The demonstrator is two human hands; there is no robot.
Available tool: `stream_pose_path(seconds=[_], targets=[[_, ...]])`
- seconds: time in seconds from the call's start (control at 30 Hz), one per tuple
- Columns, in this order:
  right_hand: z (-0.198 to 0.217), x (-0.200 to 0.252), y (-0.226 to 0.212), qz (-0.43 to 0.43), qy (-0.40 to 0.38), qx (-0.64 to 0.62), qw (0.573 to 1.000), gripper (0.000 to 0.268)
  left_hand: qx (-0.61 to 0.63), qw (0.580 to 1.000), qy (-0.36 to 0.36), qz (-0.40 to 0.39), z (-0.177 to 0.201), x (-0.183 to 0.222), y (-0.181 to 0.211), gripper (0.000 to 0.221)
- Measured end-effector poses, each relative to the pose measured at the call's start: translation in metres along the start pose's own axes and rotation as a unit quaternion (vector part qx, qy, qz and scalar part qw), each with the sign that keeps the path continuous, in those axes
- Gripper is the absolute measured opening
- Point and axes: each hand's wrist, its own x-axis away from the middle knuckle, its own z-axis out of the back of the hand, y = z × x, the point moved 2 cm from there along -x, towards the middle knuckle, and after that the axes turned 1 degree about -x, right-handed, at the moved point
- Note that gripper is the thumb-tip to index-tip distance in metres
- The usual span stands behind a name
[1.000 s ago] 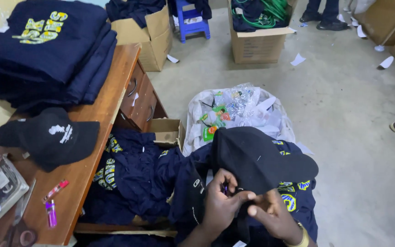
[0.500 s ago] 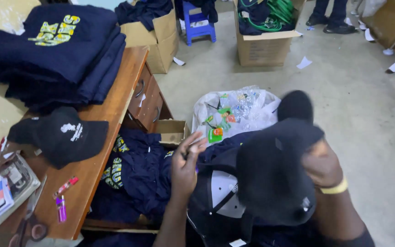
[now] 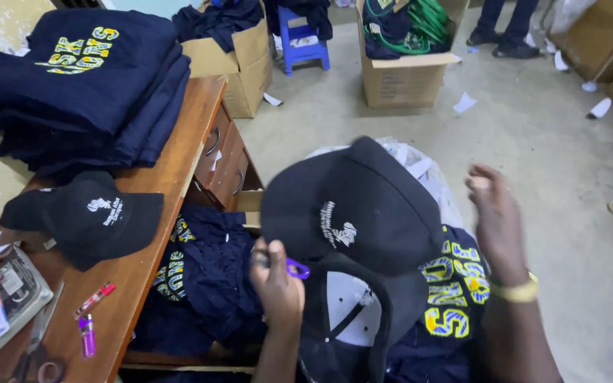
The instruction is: Inspecting a baseball cap and removing loose threads and lint by hand in a factory environment.
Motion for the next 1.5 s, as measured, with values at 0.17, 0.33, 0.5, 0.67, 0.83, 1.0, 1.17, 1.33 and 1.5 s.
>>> stream_pose_path(seconds=[0.17,0.33,0.5,0.67,0.83,1.0,1.17,1.33,1.5], targets=[[-0.004,0.046,-0.013,-0.091,-0.238,-0.157,0.954,0.107,-0.078,0.993,0.006,-0.087,-0.008,0.022,0.028,0.023],[-0.020,0.069,0.053,-0.055,-0.353,-0.247,0.901,0.090,-0.127,0.986,0.031,-0.104,-0.010,0.018,0.019,0.026],[-0.016,0.051,0.181,-0.056,-0.476,-0.176,0.860,0.047,-0.152,0.949,-0.274,-0.044,0.015,-0.022,0.026,0.028],[-0.041,0.031,-0.032,-0.065,-0.268,-0.090,0.957,0.029,-0.079,0.981,-0.170,0.056,0.053,-0.050,0.014,0.026],[-0.046,0.061,-0.070,-0.080,-0.262,-0.098,0.957,0.069,0.148,0.977,0.148,-0.032,0.091,-0.091,-0.013,0.030],[-0.051,0.078,-0.055,-0.093,-0.377,-0.029,0.921,0.049,0.150,0.893,0.341,-0.253,0.128,-0.156,-0.022,0.021],[-0.047,0.086,-0.029,0.010,-0.406,0.053,0.912,0.044,0.208,0.915,0.309,-0.156,0.178,-0.238,-0.083,0.009],[-0.029,0.116,-0.012,0.109,-0.428,0.087,0.893,0.041,-0.043,0.988,0.147,0.003,0.181,-0.211,-0.069,0.033],[-0.024,0.142,0.000,0.090,-0.438,0.149,0.882,0.053,-0.288,0.865,-0.378,0.159,0.110,-0.073,-0.046,0.038]])
